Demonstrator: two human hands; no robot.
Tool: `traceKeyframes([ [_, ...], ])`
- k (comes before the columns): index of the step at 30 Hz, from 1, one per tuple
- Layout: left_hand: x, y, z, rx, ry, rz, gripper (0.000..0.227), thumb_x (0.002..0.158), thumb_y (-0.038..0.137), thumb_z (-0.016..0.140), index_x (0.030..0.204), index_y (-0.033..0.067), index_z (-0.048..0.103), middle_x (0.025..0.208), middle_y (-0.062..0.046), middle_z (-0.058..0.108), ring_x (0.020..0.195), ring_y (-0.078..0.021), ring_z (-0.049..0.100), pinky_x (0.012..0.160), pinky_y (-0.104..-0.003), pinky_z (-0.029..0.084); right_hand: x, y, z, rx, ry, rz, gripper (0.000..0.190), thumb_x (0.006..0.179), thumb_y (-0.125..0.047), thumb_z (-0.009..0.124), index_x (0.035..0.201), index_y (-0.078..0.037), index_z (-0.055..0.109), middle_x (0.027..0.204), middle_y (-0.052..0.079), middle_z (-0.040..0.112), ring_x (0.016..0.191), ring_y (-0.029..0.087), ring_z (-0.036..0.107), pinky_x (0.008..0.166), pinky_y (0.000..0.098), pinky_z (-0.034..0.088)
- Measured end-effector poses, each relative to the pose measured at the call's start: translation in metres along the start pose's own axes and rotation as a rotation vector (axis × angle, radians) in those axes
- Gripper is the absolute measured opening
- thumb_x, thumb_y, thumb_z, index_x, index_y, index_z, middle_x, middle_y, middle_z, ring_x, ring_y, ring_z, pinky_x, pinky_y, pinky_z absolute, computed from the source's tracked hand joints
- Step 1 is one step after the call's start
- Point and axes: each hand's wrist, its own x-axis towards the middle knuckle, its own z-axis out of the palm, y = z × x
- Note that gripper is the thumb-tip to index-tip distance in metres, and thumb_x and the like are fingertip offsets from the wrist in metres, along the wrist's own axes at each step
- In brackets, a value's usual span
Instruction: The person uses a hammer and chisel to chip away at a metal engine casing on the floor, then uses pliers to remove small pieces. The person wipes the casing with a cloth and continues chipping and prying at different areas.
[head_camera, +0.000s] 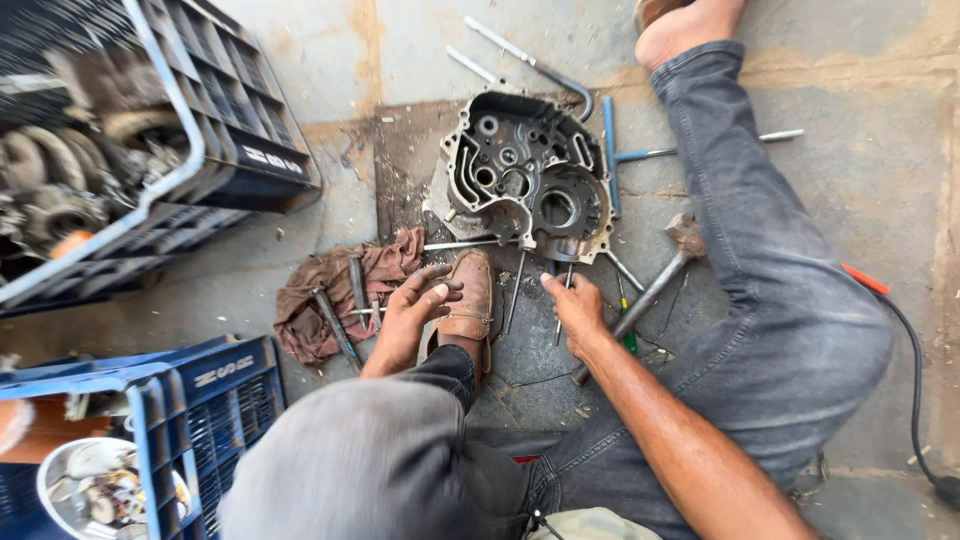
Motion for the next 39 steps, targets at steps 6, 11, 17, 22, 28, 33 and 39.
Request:
traceKeyframes([
  [6, -0.006, 0.016, 0.019, 0.138, -0.208, 0.075, 0.050, 0.096, 0.022, 0.068, 0.140, 0.0000, 0.059, 0.115, -0.013, 0.072, 0.110, -0.0240, 0.068, 0.099, -0.041, 0.050, 0.008, -0.001, -0.006, 0.167, -0.117, 0.098, 0.020, 0.090, -0.025, 0.074, 0.090, -0.009, 0.063, 0.070, 0.000, 0.057, 0.057, 0.010, 0.055, 0.048, 0.0278, 0.048],
  [11, -0.020, 0.030, 0.018, 0.260, -0.300, 0.081, 0.054, 0.094, 0.023, 0.070, 0.141, 0.0005, 0.057, 0.118, -0.013, 0.070, 0.113, -0.0244, 0.067, 0.100, -0.041, 0.051, 0.019, 0.007, -0.005, 0.277, -0.183, 0.056, 0.026, 0.090, -0.025, 0.076, 0.086, -0.007, 0.058, 0.070, 0.001, 0.056, 0.055, 0.012, 0.054, 0.044, 0.0296, 0.046],
  [17, -0.030, 0.036, 0.030, 0.356, -0.377, 0.032, 0.059, 0.091, 0.025, 0.073, 0.141, 0.0012, 0.055, 0.123, -0.013, 0.069, 0.115, -0.0248, 0.066, 0.100, -0.041, 0.052, 0.015, 0.003, -0.009, 0.248, -0.180, 0.070, 0.027, 0.092, -0.027, 0.074, 0.084, -0.007, 0.058, 0.070, 0.003, 0.058, 0.055, 0.012, 0.055, 0.045, 0.0291, 0.047],
  [22, -0.020, 0.022, 0.031, 0.377, -0.416, 0.009, 0.063, 0.089, 0.027, 0.076, 0.142, 0.0018, 0.053, 0.126, -0.013, 0.068, 0.118, -0.0252, 0.065, 0.100, -0.042, 0.052, 0.021, 0.002, -0.006, 0.270, -0.208, 0.112, 0.018, 0.095, -0.022, 0.069, 0.089, -0.009, 0.058, 0.072, 0.002, 0.060, 0.056, 0.012, 0.056, 0.046, 0.0303, 0.048],
  [28, -0.024, 0.016, 0.031, 0.459, -0.483, 0.061, 0.068, 0.086, 0.029, 0.078, 0.143, 0.0025, 0.051, 0.131, -0.012, 0.066, 0.120, -0.0257, 0.065, 0.100, -0.042, 0.053, 0.028, 0.009, -0.007, 0.334, -0.179, 0.108, 0.008, 0.095, -0.018, 0.065, 0.096, -0.011, 0.061, 0.076, 0.001, 0.062, 0.056, 0.011, 0.054, 0.046, 0.0298, 0.045],
  [33, -0.044, 0.013, 0.021, 0.765, -0.296, 0.155, 0.072, 0.084, 0.031, 0.081, 0.143, 0.0026, 0.051, 0.135, -0.013, 0.065, 0.123, -0.0261, 0.064, 0.098, -0.042, 0.054, 0.034, 0.015, -0.005, 0.383, -0.148, 0.078, 0.013, 0.098, -0.018, 0.066, 0.098, -0.005, 0.062, 0.079, 0.003, 0.064, 0.058, 0.010, 0.054, 0.047, 0.0284, 0.043],
  [39, 0.007, 0.033, 0.011, 0.731, 0.106, 0.179, 0.080, 0.082, 0.045, 0.079, 0.144, 0.0027, 0.052, 0.135, -0.014, 0.068, 0.124, -0.0252, 0.066, 0.098, -0.044, 0.057, 0.030, 0.014, -0.012, 0.438, -0.164, 0.102, 0.015, 0.100, -0.021, 0.062, 0.103, -0.006, 0.062, 0.080, 0.005, 0.064, 0.059, 0.012, 0.056, 0.051, 0.0296, 0.045],
])
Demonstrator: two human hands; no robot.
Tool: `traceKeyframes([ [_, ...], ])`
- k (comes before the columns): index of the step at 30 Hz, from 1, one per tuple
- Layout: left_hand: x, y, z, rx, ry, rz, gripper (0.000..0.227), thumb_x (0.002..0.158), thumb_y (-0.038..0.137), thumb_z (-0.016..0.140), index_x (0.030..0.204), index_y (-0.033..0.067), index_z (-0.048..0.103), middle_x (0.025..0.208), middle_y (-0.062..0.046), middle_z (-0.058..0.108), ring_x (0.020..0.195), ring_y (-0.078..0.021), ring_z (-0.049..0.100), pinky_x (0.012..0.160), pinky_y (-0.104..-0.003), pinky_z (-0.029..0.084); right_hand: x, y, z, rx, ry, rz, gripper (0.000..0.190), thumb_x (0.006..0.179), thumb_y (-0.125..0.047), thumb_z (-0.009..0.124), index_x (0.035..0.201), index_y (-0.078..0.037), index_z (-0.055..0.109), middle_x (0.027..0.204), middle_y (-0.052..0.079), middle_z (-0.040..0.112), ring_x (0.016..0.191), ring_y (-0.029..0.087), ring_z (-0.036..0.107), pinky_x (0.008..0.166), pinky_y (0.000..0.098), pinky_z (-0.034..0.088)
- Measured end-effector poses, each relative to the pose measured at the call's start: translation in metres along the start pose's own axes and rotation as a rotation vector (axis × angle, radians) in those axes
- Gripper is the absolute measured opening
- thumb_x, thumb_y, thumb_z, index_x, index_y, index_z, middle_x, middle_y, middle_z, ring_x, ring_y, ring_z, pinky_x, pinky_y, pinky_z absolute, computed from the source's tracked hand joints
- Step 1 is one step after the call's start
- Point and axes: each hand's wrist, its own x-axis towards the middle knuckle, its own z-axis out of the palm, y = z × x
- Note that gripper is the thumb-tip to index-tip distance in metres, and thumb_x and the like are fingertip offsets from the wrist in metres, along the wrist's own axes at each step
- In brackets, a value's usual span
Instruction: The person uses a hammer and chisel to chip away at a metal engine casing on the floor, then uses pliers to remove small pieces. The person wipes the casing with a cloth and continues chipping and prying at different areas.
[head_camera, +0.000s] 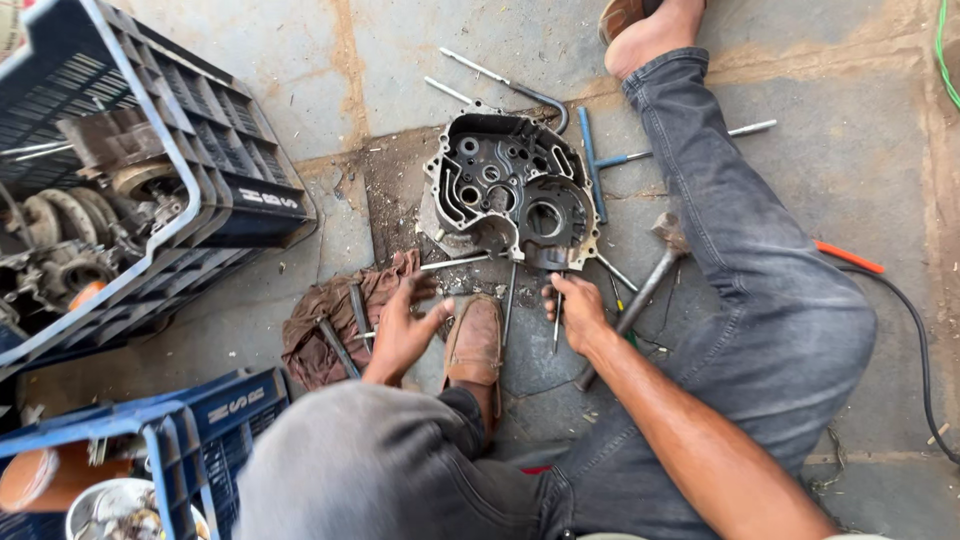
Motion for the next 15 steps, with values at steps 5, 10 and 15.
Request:
traceKeyframes([
  [5, 0.069, 0.013, -0.007, 0.015, 0.079, -0.059, 0.097, 0.080, 0.056, 0.077, 0.148, -0.0031, 0.043, 0.135, -0.021, 0.063, 0.122, -0.0314, 0.064, 0.100, -0.046, 0.052, -0.007, -0.003, 0.002, -0.041, 0.043, 0.022, 0.016, 0.098, -0.020, 0.062, 0.107, -0.007, 0.064, 0.081, 0.004, 0.065, 0.060, 0.011, 0.056, 0.053, 0.0285, 0.045],
  [10, 0.120, 0.035, -0.009, 0.153, -0.021, -0.210, 0.096, 0.084, 0.069, 0.068, 0.142, -0.0058, 0.050, 0.131, -0.024, 0.064, 0.119, -0.0321, 0.065, 0.098, -0.048, 0.051, -0.015, -0.007, 0.008, -0.097, 0.013, -0.008, 0.016, 0.097, -0.022, 0.066, 0.106, -0.009, 0.063, 0.080, 0.001, 0.062, 0.059, 0.009, 0.053, 0.053, 0.0263, 0.043],
  [15, 0.145, 0.044, 0.003, 0.009, 0.049, -0.116, 0.084, 0.085, 0.063, 0.071, 0.131, -0.0070, 0.061, 0.118, -0.023, 0.073, 0.105, -0.0272, 0.072, 0.093, -0.044, 0.058, -0.026, -0.001, 0.014, -0.168, 0.049, -0.004, 0.016, 0.091, -0.022, 0.070, 0.100, -0.011, 0.063, 0.076, -0.001, 0.060, 0.057, 0.009, 0.052, 0.050, 0.0263, 0.041],
])
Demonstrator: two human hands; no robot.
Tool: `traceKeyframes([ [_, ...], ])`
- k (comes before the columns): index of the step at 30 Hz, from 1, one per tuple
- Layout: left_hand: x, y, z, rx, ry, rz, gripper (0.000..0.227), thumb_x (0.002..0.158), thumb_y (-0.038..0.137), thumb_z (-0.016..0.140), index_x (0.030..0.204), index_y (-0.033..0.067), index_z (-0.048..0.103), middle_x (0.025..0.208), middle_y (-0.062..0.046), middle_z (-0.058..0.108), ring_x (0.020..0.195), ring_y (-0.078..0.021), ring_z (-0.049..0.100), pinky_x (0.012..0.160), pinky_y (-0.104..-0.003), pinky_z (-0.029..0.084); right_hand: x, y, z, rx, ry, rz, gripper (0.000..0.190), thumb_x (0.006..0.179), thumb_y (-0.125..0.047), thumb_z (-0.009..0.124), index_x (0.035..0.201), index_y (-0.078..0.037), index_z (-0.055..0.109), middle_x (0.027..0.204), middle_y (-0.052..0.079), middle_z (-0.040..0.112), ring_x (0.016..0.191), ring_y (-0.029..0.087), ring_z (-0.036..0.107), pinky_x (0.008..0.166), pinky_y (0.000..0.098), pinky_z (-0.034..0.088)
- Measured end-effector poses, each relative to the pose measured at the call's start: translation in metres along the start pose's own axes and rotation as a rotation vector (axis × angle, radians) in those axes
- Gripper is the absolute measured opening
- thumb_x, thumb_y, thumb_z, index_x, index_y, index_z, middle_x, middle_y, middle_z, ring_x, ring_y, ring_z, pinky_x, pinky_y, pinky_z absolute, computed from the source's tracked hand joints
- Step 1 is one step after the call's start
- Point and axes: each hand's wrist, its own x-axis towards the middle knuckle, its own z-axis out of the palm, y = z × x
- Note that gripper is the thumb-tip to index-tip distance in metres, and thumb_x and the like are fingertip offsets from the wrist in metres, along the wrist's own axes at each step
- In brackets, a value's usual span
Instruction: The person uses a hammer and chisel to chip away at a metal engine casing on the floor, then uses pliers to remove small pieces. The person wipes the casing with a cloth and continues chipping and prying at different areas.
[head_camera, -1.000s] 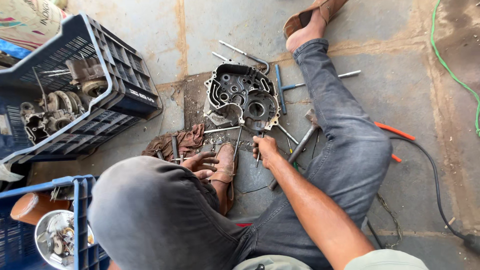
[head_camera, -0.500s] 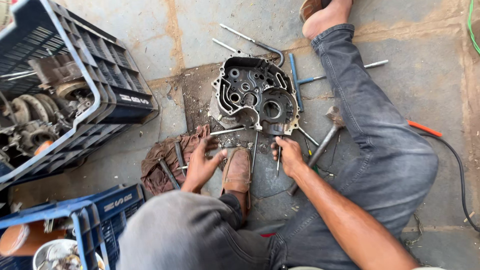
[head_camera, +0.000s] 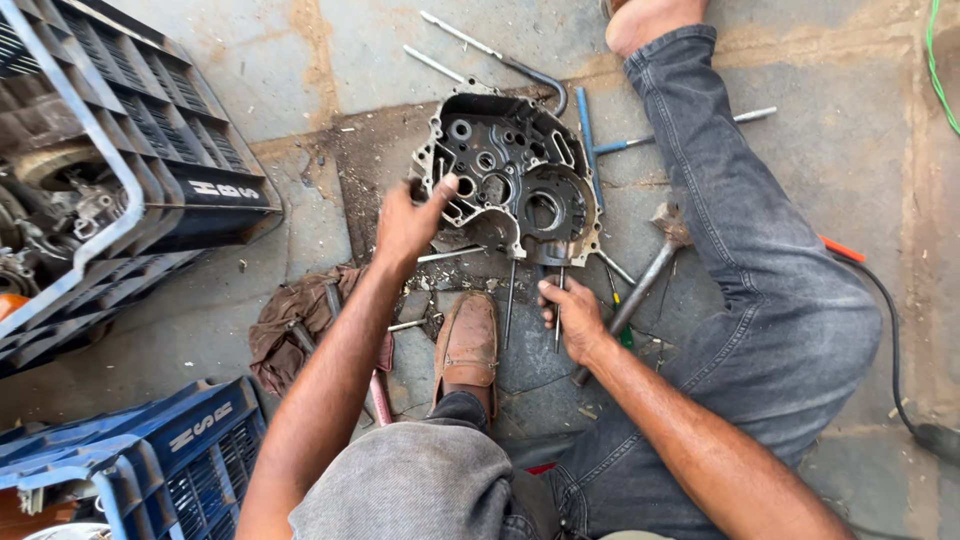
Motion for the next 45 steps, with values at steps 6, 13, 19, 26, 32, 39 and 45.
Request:
traceKeyframes([
  [6, 0.016, 0.002, 0.007, -0.181, 0.015, -0.003, 0.074, 0.076, 0.048, 0.080, 0.125, -0.0063, 0.066, 0.111, -0.019, 0.075, 0.097, -0.0253, 0.075, 0.089, -0.040, 0.059, -0.011, 0.003, 0.005, -0.125, -0.003, -0.028, 0.022, 0.089, -0.022, 0.076, 0.093, -0.012, 0.057, 0.073, -0.003, 0.055, 0.059, 0.006, 0.049, 0.050, 0.0238, 0.040],
  [13, 0.020, 0.007, 0.022, -0.008, 0.110, -0.094, 0.076, 0.079, 0.038, 0.081, 0.133, -0.0073, 0.051, 0.130, -0.022, 0.055, 0.118, -0.0284, 0.058, 0.101, -0.045, 0.050, -0.011, -0.003, 0.004, -0.247, 0.007, -0.015, 0.026, 0.087, -0.022, 0.079, 0.090, -0.013, 0.055, 0.070, -0.004, 0.052, 0.056, 0.005, 0.047, 0.048, 0.0215, 0.040],
  [19, 0.039, -0.009, 0.035, 0.119, 0.154, -0.024, 0.083, 0.076, 0.042, 0.083, 0.133, -0.0043, 0.045, 0.127, -0.017, 0.049, 0.121, -0.0283, 0.049, 0.107, -0.047, 0.044, -0.014, -0.006, 0.005, -0.232, -0.005, -0.002, 0.027, 0.086, -0.021, 0.079, 0.090, -0.013, 0.054, 0.069, -0.004, 0.052, 0.055, 0.006, 0.047, 0.046, 0.0215, 0.040],
  [26, 0.053, -0.029, 0.039, 0.336, 0.262, 0.186, 0.092, 0.078, 0.045, 0.080, 0.136, -0.0125, 0.038, 0.130, -0.028, 0.043, 0.126, -0.0399, 0.041, 0.106, -0.055, 0.036, -0.018, -0.009, 0.005, 0.064, -0.019, 0.078, 0.042, 0.100, -0.053, 0.051, 0.094, -0.012, 0.056, 0.073, -0.002, 0.055, 0.056, 0.008, 0.048, 0.048, 0.0250, 0.039],
  [32, 0.049, -0.025, 0.036, 0.247, 0.155, 0.050, 0.078, 0.078, 0.045, 0.075, 0.129, -0.0043, 0.044, 0.120, -0.016, 0.046, 0.118, -0.0290, 0.044, 0.103, -0.051, 0.039, -0.021, -0.019, 0.008, 0.120, 0.046, 0.106, 0.048, 0.098, -0.060, 0.044, 0.098, -0.014, 0.059, 0.068, -0.003, 0.053, 0.052, 0.007, 0.044, 0.046, 0.0246, 0.036],
  [39, 0.043, -0.021, 0.034, 0.254, 0.168, 0.107, 0.058, 0.078, 0.036, 0.071, 0.116, -0.0017, 0.049, 0.110, -0.013, 0.043, 0.107, -0.0259, 0.043, 0.096, -0.050, 0.040, -0.012, 0.000, 0.009, -0.018, 0.170, -0.080, 0.051, 0.095, -0.065, 0.054, 0.087, -0.014, 0.055, 0.061, -0.008, 0.040, 0.047, 0.004, 0.035, 0.037, 0.0232, 0.027],
  [45, -0.001, -0.044, 0.024, -0.006, 0.347, 0.222, 0.066, 0.080, 0.030, 0.074, 0.128, -0.0052, 0.047, 0.118, -0.015, 0.048, 0.115, -0.0250, 0.048, 0.103, -0.045, 0.043, -0.015, 0.010, 0.001, -0.120, 0.193, -0.344, 0.056, 0.095, -0.064, 0.065, 0.074, -0.015, 0.047, 0.064, -0.008, 0.037, 0.054, 0.006, 0.033, 0.044, 0.0266, 0.027],
])
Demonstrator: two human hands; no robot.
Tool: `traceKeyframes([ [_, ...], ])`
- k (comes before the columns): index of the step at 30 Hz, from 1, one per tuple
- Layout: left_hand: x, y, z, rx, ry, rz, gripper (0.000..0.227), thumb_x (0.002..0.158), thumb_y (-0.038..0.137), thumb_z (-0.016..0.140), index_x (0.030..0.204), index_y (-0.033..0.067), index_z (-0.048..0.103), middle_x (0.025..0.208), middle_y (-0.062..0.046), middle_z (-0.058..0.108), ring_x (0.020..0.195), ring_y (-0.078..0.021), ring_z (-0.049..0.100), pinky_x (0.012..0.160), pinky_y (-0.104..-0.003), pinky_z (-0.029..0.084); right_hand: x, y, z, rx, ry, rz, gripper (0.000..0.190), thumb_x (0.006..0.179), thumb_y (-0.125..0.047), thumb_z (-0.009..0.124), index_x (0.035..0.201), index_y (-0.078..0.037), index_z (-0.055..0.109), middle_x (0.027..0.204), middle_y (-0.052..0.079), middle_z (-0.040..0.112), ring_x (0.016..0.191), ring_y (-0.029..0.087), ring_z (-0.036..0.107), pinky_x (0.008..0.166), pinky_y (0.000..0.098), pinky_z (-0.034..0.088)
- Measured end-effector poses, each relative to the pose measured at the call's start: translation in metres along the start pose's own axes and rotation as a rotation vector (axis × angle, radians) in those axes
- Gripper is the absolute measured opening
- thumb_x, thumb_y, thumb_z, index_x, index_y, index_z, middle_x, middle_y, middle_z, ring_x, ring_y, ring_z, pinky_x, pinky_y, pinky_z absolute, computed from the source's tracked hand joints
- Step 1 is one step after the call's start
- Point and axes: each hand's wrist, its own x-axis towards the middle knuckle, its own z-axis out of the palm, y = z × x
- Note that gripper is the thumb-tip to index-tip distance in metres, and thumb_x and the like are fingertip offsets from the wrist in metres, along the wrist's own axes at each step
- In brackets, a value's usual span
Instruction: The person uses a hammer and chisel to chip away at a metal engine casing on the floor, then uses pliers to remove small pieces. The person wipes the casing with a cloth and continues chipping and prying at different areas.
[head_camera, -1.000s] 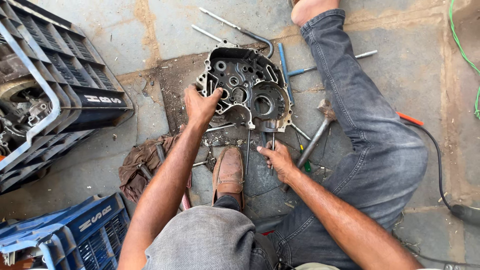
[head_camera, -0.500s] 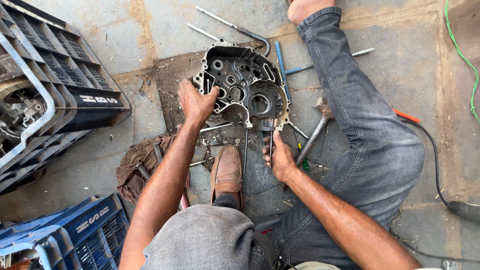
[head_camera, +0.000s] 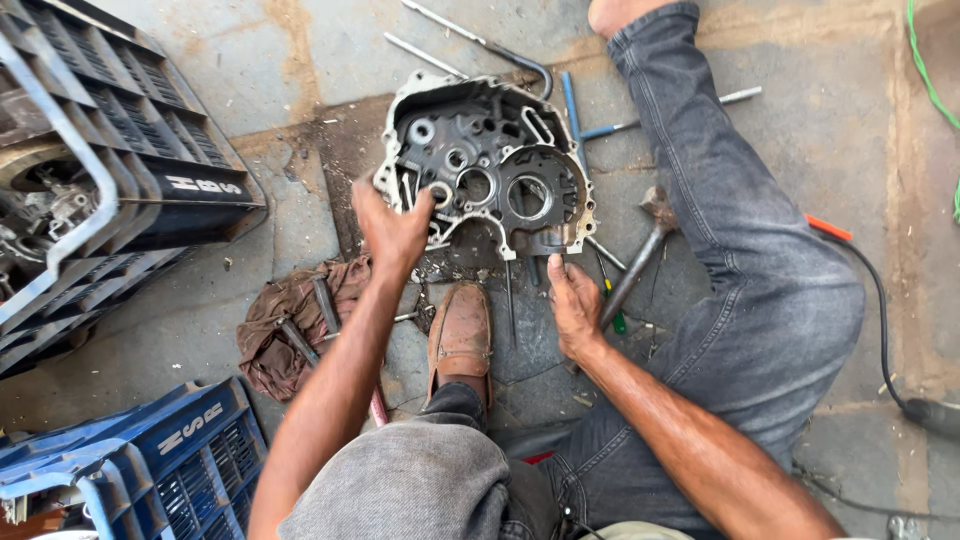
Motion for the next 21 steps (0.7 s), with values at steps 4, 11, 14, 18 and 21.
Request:
traceKeyframes([
  [4, -0.026, -0.028, -0.015, -0.051, 0.178, 0.027, 0.074, 0.083, 0.031, 0.079, 0.135, -0.0083, 0.045, 0.131, -0.021, 0.045, 0.127, -0.0332, 0.044, 0.113, -0.049, 0.035, 0.017, -0.027, 0.000, -0.398, -0.046, -0.217, 0.056, 0.096, -0.063, 0.062, 0.081, -0.009, 0.062, 0.061, -0.003, 0.045, 0.058, 0.011, 0.040, 0.053, 0.0318, 0.031],
  [11, -0.039, -0.103, -0.012, 0.002, 0.130, -0.051, 0.094, 0.085, 0.055, 0.081, 0.135, -0.0156, 0.045, 0.147, -0.027, 0.039, 0.137, -0.0423, 0.035, 0.117, -0.052, 0.026, 0.063, -0.053, 0.002, -0.664, -0.193, -0.341, 0.062, 0.094, -0.063, 0.063, 0.091, -0.002, 0.069, 0.066, 0.004, 0.054, 0.064, 0.014, 0.047, 0.058, 0.0350, 0.042],
  [14, -0.047, -0.119, -0.013, 0.012, 0.060, -0.048, 0.084, 0.093, 0.053, 0.074, 0.133, -0.0163, 0.049, 0.151, -0.029, 0.037, 0.140, -0.0441, 0.033, 0.118, -0.053, 0.025, 0.067, -0.052, -0.002, -0.711, -0.220, -0.338, 0.060, 0.096, -0.061, 0.063, 0.090, -0.002, 0.067, 0.069, 0.004, 0.058, 0.066, 0.013, 0.050, 0.059, 0.0346, 0.044],
  [18, -0.039, -0.119, -0.033, 0.007, 0.005, -0.050, 0.071, 0.101, 0.049, 0.062, 0.137, -0.0120, 0.053, 0.151, -0.028, 0.040, 0.139, -0.0405, 0.040, 0.118, -0.049, 0.031, 0.076, -0.058, 0.003, -0.773, -0.247, -0.233, 0.055, 0.099, -0.056, 0.062, 0.090, -0.002, 0.069, 0.070, 0.003, 0.063, 0.066, 0.015, 0.058, 0.060, 0.0344, 0.047],
  [21, -0.059, -0.120, -0.066, -0.111, 0.056, -0.122, 0.065, 0.103, 0.045, 0.057, 0.141, -0.0072, 0.052, 0.144, -0.024, 0.048, 0.135, -0.0358, 0.046, 0.115, -0.046, 0.036, 0.077, -0.058, -0.004, -0.740, -0.210, -0.152, 0.052, 0.098, -0.052, 0.063, 0.102, -0.001, 0.069, 0.077, 0.006, 0.067, 0.067, 0.018, 0.063, 0.063, 0.0353, 0.050],
])
